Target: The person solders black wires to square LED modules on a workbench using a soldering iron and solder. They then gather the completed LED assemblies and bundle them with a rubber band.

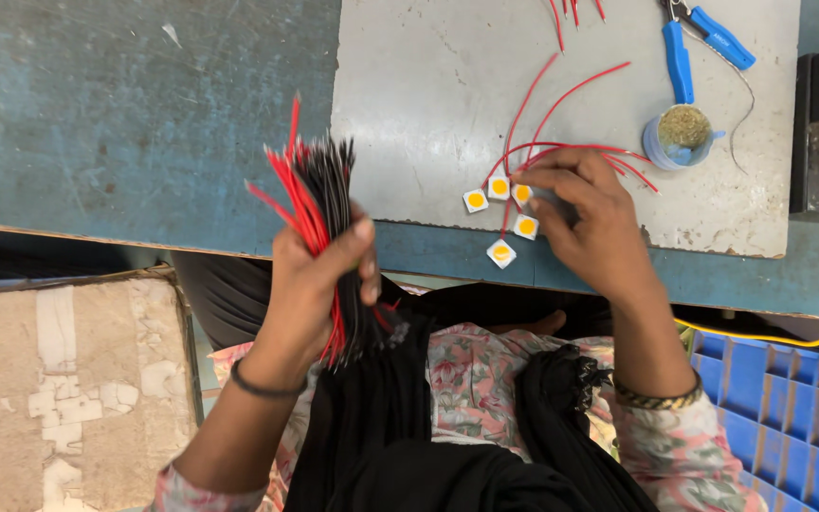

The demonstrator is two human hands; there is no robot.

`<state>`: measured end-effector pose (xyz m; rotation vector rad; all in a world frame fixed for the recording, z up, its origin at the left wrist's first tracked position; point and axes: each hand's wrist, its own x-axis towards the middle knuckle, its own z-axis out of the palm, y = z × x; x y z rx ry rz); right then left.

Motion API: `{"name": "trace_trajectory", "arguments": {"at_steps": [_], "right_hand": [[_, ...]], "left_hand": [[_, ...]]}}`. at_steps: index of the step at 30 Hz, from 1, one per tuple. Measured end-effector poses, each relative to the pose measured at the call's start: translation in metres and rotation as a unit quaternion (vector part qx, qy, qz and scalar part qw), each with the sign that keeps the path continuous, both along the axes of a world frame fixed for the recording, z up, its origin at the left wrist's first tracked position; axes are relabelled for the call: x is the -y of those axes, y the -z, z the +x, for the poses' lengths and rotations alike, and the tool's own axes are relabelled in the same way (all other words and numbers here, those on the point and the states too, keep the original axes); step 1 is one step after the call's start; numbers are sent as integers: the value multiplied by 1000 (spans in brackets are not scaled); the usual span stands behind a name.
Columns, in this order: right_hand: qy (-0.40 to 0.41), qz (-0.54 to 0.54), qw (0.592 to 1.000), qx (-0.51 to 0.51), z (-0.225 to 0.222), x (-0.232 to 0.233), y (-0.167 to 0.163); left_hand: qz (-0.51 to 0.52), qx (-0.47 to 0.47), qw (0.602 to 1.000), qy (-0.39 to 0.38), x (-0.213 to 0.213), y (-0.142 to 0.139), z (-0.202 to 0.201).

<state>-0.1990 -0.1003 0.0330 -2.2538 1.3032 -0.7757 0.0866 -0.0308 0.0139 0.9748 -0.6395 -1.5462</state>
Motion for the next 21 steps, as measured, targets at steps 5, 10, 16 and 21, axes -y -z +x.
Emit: {"name": "trace_trajectory", "arguments": {"at_steps": [5,10,16,21], "right_hand": [[38,-20,999,23,13,3,12],[-5,-74,997,-12,2,-3,16],[8,-89,996,-17,1,-14,11],[-34,-140,988,-58,10,-17,3]], "left_hand": [[2,-86,996,-12,28,6,-8],[-22,-102,994,37,32,14,1],[-21,-152,984,89,34,21,13],[-23,-167,980,105,36,24,16]]}}
